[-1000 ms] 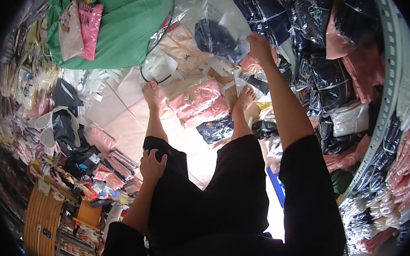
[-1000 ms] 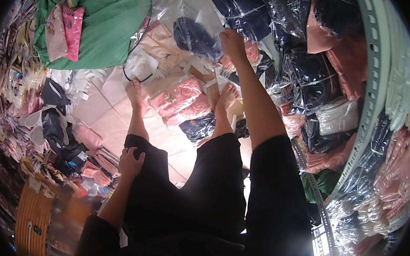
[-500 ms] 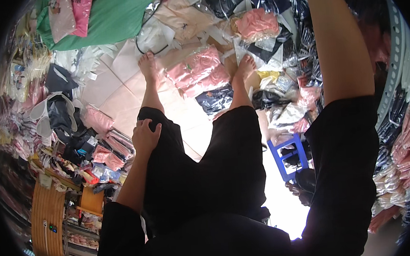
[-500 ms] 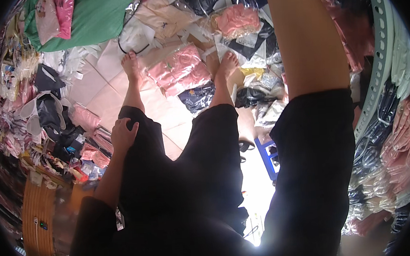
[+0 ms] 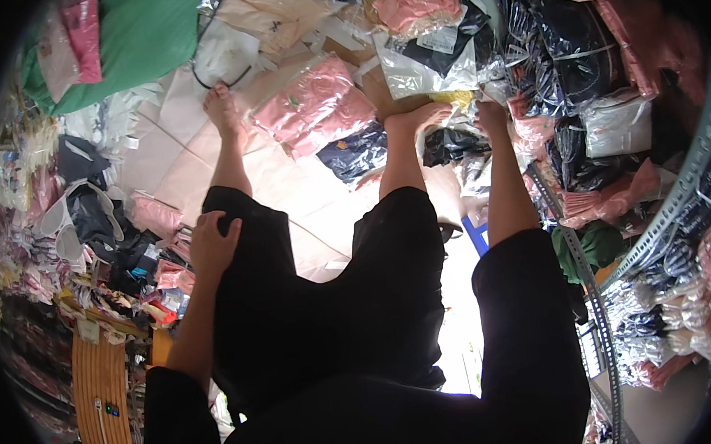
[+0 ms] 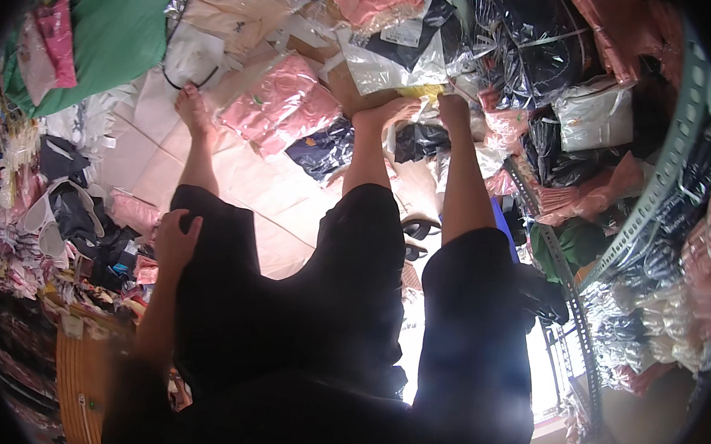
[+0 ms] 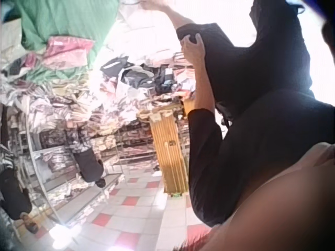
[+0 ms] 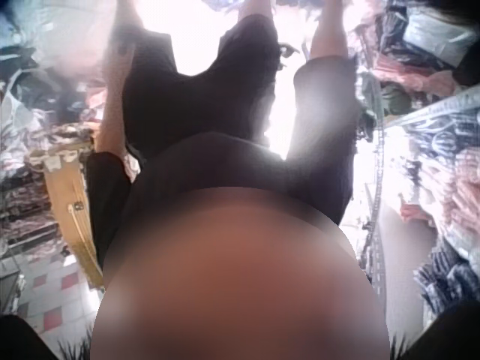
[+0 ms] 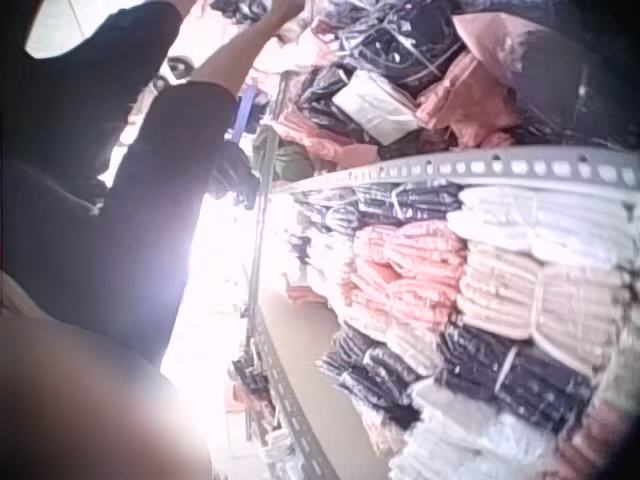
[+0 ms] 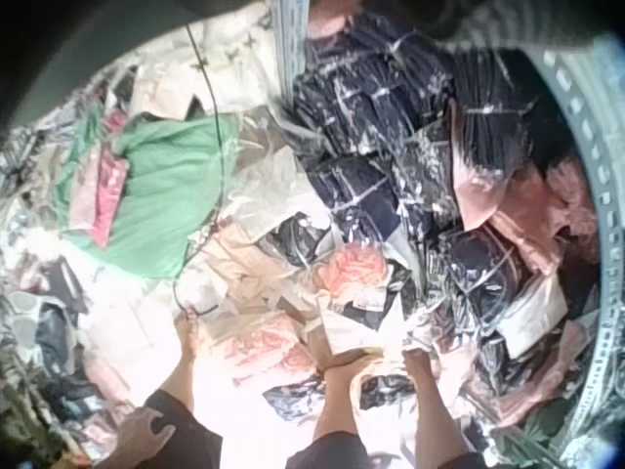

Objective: The person sorts and stacks packaged clothing items on the floor of a cluttered room. They pick up individual plastic-wrapped garments, inspect them, and place them into neat piles.

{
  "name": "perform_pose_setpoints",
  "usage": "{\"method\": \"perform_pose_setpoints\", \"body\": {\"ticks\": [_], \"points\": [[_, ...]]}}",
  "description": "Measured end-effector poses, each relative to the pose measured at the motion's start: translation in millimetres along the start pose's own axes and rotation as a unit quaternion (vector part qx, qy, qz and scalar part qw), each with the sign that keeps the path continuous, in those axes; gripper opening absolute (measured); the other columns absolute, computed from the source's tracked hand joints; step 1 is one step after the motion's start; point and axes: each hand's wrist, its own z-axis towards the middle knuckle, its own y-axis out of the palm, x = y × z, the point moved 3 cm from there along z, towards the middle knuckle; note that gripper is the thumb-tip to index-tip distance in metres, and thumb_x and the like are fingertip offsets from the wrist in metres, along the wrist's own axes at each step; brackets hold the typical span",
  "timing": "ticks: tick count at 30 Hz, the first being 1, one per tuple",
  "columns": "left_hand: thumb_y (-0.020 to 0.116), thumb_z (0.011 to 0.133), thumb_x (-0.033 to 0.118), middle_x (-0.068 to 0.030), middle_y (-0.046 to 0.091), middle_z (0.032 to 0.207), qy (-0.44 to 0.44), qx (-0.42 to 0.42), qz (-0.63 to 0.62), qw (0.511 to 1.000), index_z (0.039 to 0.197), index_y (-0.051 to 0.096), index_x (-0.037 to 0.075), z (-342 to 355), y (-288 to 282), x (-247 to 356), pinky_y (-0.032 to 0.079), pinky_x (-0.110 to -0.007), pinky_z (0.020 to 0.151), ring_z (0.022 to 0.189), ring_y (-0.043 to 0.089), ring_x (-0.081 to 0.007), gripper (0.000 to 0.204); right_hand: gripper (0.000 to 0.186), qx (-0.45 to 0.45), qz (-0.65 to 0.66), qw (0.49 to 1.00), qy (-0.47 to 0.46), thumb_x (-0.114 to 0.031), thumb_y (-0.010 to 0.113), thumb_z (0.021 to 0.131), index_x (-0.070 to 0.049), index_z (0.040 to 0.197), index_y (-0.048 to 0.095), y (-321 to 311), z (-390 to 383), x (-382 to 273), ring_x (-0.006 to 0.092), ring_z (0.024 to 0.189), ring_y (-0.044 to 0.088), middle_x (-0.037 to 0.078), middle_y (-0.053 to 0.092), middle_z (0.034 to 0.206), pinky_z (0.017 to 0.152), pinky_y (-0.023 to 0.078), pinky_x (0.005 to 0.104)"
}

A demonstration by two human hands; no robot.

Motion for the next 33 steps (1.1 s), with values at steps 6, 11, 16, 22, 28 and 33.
{"method": "perform_pose_setpoints", "body": {"ticks": [6, 11, 16, 22, 28, 33], "points": [[0.062, 0.08, 0.031, -0.0147, 0.058, 0.102, -0.023, -0.042, 0.029, 0.998, 0.098, 0.058, 0.004, 7, 1, 29, 0.043, -0.041, 0.084, 0.099, 0.055, -0.033, 0.033, 0.052, 0.145, -0.063, 0.978, -0.139, -0.031, 0.066, 0.071, -0.001, 0.111, 0.055, 40, 123, 51, 0.0351, 0.102, 0.057, 0.02, 0.059, 0.108, 0.086, 0.044, 0.0391], [0.061, 0.08, 0.031, -0.0149, 0.056, 0.106, -0.012, -0.038, 0.062, 0.997, 0.099, 0.057, 0.006, 16, 10, 38, 0.042, -0.041, 0.088, 0.104, 0.053, -0.0338, 0.032, 0.081, 0.035, -0.028, 0.989, -0.144, -0.031, 0.078, 0.059, 0.009, 0.119, 0.041, 36, 215, 28, 0.0372, 0.109, 0.052, 0.028, 0.052, 0.115, 0.092, 0.041, 0.0388], [0.061, 0.081, 0.031, -0.0154, 0.056, 0.107, -0.045, -0.037, 0.085, 0.995, 0.1, 0.059, 0.006, 8, 12, 50, 0.041, -0.041, 0.088, 0.105, 0.052, -0.0337, 0.031, 0.046, 0.056, -0.176, 0.97, -0.156, -0.038, 0.067, 0.072, -0.001, 0.1, 0.062, 43, 179, 8, 0.0304, 0.09, 0.061, 0.017, 0.064, 0.094, 0.08, 0.045, 0.0348], [0.063, 0.08, 0.029, -0.0163, 0.056, 0.11, 0.047, -0.023, 0.089, 0.995, 0.104, 0.057, 0.006, 11, 16, 48, 0.041, -0.042, 0.088, 0.105, 0.051, -0.0342, 0.034, 0.039, 0.023, 0.048, 0.968, -0.246, -0.027, 0.055, 0.073, 0.002, 0.1, 0.056, 53, 83, 25, 0.0344, 0.085, 0.058, 0.023, 0.06, 0.09, 0.075, 0.043, 0.0406], [0.066, 0.078, 0.025, -0.0173, 0.055, 0.111, 0.165, -0.052, -0.105, 0.979, 0.109, 0.055, 0.005, 15, 50, 137, 0.041, -0.041, 0.09, 0.107, 0.051, -0.0326, 0.039, 0.037, -0.051, 0.304, 0.931, -0.194, -0.009, 0.051, 0.075, 0.001, 0.11, 0.053, 28, -101, 22, 0.0177, 0.088, 0.054, 0.01, 0.059, 0.099, 0.077, 0.043, 0.0322], [0.054, 0.09, 0.031, -0.012, 0.055, 0.118, -0.036, -0.179, -0.527, 0.83, 0.12, 0.051, 0.005, 58, 127, 170, 0.042, -0.035, 0.091, 0.11, 0.052, -0.0238, 0.04, 0.046, -0.178, 0.478, 0.857, -0.071, 0.005, 0.051, 0.071, 0.001, 0.117, 0.048, -4, -225, 53, 0.0197, 0.098, 0.053, 0.009, 0.055, 0.106, 0.088, 0.041, 0.0321]]}}
